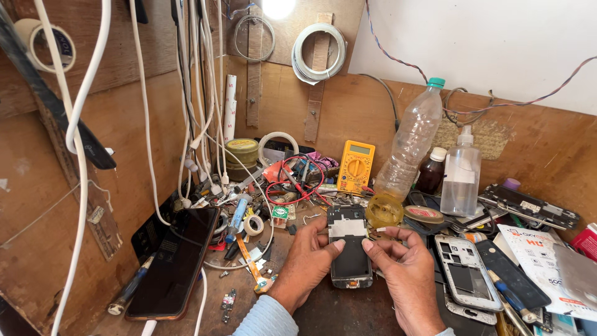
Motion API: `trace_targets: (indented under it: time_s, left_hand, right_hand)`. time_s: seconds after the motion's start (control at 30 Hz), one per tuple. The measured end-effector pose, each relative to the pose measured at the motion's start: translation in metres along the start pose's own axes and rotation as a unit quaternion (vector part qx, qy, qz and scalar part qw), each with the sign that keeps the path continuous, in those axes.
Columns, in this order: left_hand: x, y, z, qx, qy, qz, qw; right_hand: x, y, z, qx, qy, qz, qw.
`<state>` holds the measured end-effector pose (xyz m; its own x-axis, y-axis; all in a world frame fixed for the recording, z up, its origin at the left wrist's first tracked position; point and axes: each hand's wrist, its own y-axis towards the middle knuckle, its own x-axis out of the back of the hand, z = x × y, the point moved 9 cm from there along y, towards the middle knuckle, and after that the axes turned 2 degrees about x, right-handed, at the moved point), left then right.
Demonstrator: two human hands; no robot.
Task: The person applies adhesive tape to a disassembled mobile phone chassis, then uses a toothbrush to clean the internal circuit board. The person handles the phone chassis, adhesive tape, toothbrush, and a plastic bottle containing liquid.
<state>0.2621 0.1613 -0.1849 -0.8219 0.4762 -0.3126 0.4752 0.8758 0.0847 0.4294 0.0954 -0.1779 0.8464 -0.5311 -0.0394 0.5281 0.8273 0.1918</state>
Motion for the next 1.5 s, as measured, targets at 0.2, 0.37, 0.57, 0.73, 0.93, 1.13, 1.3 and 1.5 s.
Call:
trace_targets:
  time_s: [0.2, 0.37, 0.57, 0.73, 0.93, 1.13, 1.3, 1.5]
  left_hand:
    - [0.000, 0.002, 0.007, 0.017, 0.013, -0.001, 1.000]
    - [0.002, 0.000, 0.011, 0.043, 0.027, -0.025, 0.998]
    - [-0.015, -0.008, -0.002, -0.022, 0.001, 0.022, 1.000]
    - [-0.012, -0.007, -0.001, -0.019, 0.040, -0.033, 0.998]
    - [-0.007, -0.008, -0.008, -0.046, 0.090, -0.070, 0.992]
    - [-0.009, -0.007, -0.011, -0.044, 0.082, -0.061, 0.994]
    - [-0.006, -0.009, -0.010, -0.025, 0.071, -0.055, 0.996]
    - [-0.005, -0.009, -0.011, -0.012, 0.055, -0.057, 0.997]
  right_hand:
    - [-0.001, 0.002, 0.001, -0.008, 0.040, 0.009, 0.999]
    - [0.002, 0.005, -0.004, -0.022, 0.055, -0.001, 0.998]
    - [0.002, 0.007, -0.011, -0.029, 0.080, -0.021, 0.996]
    - [0.002, 0.006, -0.015, -0.053, 0.085, -0.029, 0.995]
    - [-0.003, 0.007, -0.018, -0.071, 0.113, 0.001, 0.991]
    - [-0.004, 0.009, -0.016, -0.069, 0.123, 0.022, 0.990]
    - [-0.002, 0.010, -0.015, -0.069, 0.103, 0.024, 0.992]
    - [-0.006, 0.010, -0.008, -0.032, 0.079, 0.071, 0.994]
